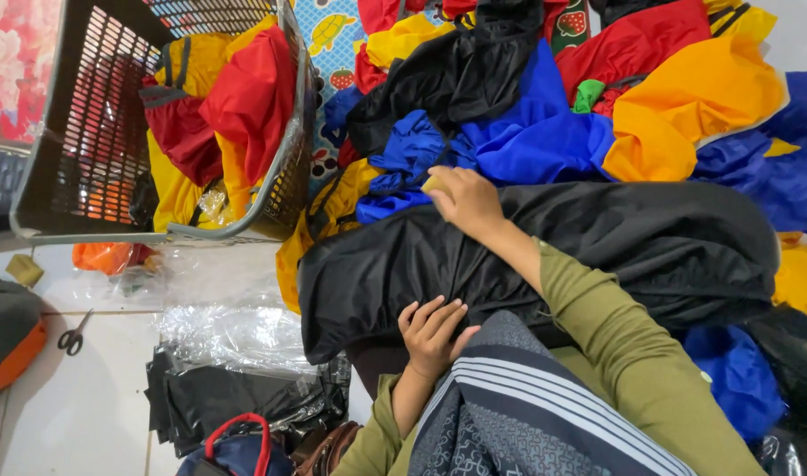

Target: Folding a fabric cover and placing it into a plastic bag

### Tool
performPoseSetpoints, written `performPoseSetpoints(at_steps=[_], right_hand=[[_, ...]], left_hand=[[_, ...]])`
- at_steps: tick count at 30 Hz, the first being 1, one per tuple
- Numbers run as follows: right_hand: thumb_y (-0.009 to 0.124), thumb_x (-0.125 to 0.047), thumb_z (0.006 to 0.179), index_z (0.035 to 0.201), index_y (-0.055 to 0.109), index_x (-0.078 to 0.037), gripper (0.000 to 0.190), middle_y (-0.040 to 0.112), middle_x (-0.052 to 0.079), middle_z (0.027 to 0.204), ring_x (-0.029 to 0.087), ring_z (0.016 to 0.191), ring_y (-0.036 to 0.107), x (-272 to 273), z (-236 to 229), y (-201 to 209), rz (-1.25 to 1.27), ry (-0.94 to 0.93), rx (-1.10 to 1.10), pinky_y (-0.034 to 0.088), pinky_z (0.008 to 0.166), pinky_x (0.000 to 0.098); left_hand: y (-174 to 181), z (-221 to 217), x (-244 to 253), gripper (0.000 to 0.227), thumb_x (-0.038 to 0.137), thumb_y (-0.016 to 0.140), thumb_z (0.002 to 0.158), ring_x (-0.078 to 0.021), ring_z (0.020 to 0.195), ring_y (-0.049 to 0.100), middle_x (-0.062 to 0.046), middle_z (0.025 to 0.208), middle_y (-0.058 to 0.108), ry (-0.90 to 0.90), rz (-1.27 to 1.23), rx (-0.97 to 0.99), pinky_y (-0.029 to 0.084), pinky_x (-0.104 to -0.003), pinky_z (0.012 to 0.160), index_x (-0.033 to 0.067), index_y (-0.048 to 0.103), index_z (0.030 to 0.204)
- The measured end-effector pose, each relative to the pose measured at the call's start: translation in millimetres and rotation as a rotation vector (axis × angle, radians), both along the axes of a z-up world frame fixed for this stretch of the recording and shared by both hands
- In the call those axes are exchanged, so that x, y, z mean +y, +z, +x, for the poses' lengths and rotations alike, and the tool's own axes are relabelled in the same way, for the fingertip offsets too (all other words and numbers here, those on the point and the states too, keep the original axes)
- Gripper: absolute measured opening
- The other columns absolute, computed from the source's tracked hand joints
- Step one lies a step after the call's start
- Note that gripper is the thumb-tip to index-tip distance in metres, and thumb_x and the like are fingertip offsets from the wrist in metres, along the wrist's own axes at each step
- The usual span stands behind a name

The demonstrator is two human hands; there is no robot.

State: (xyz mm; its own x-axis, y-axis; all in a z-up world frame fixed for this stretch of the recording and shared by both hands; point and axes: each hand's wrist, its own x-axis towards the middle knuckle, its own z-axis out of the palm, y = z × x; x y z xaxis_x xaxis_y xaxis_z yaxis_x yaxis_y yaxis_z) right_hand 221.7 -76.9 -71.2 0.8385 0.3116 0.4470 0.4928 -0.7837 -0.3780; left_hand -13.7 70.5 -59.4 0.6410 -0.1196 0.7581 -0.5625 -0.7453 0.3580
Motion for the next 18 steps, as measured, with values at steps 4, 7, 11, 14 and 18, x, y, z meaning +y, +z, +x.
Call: performPoseSetpoints(at_steps=[4,7,11,14,18], right_hand=[[0.069,-0.041,0.096,0.125,0.069,-0.022,0.034,0.070,0.006,0.093,0.027,0.088,0.070,62.2,-83.5,92.1,0.294,0.307,-0.016,0.059,0.078,0.0371],[0.060,-0.039,0.102,0.128,0.067,-0.025,0.031,0.064,-0.001,0.084,0.019,0.080,0.068,97.5,-116.7,86.3,0.287,0.673,0.004,0.060,0.074,0.0299],[0.055,-0.042,0.100,0.113,0.064,-0.025,0.023,0.054,-0.003,0.078,0.017,0.071,0.060,119.9,-78.9,40.9,-0.013,0.497,-0.276,0.053,0.060,0.0303],[0.062,-0.043,0.092,0.109,0.064,-0.024,0.025,0.057,-0.001,0.080,0.021,0.076,0.062,88.6,-25.5,19.4,-0.132,0.270,-0.238,0.053,0.060,0.0356],[0.061,-0.046,0.098,0.123,0.063,-0.023,0.034,0.060,0.001,0.085,0.024,0.084,0.067,23.0,-32.8,69.6,-0.008,0.217,0.005,0.056,0.068,0.0355]], left_hand=[[-11.6,0.9,1.8,0.032,0.049,0.067,0.096,-0.0196,0.103,0.070,0.007,0.108,0.076,-0.004,-0.002,0.013,0.039,-0.045,0.105,0.0230,0.079,0.111],[-28.9,1.1,2.5,0.031,0.049,0.072,0.092,-0.0258,0.100,0.069,0.001,0.102,0.074,0.013,-0.005,-0.061,0.039,-0.048,0.103,0.0212,0.079,0.105],[-8.8,3.2,2.6,0.032,0.050,0.070,0.094,-0.0217,0.098,0.069,0.003,0.100,0.074,0.003,-0.014,-0.063,0.040,-0.045,0.101,0.0208,0.078,0.104],[2.6,4.5,0.3,0.033,0.050,0.072,0.093,-0.0196,0.101,0.070,0.005,0.104,0.076,-0.003,-0.016,-0.039,0.041,-0.044,0.102,0.0210,0.079,0.108],[-10.1,1.3,3.6,0.037,0.052,0.071,0.092,-0.0206,0.109,0.067,0.008,0.112,0.077,0.018,-0.007,-0.055,0.040,-0.043,0.104,0.0245,0.079,0.114]])
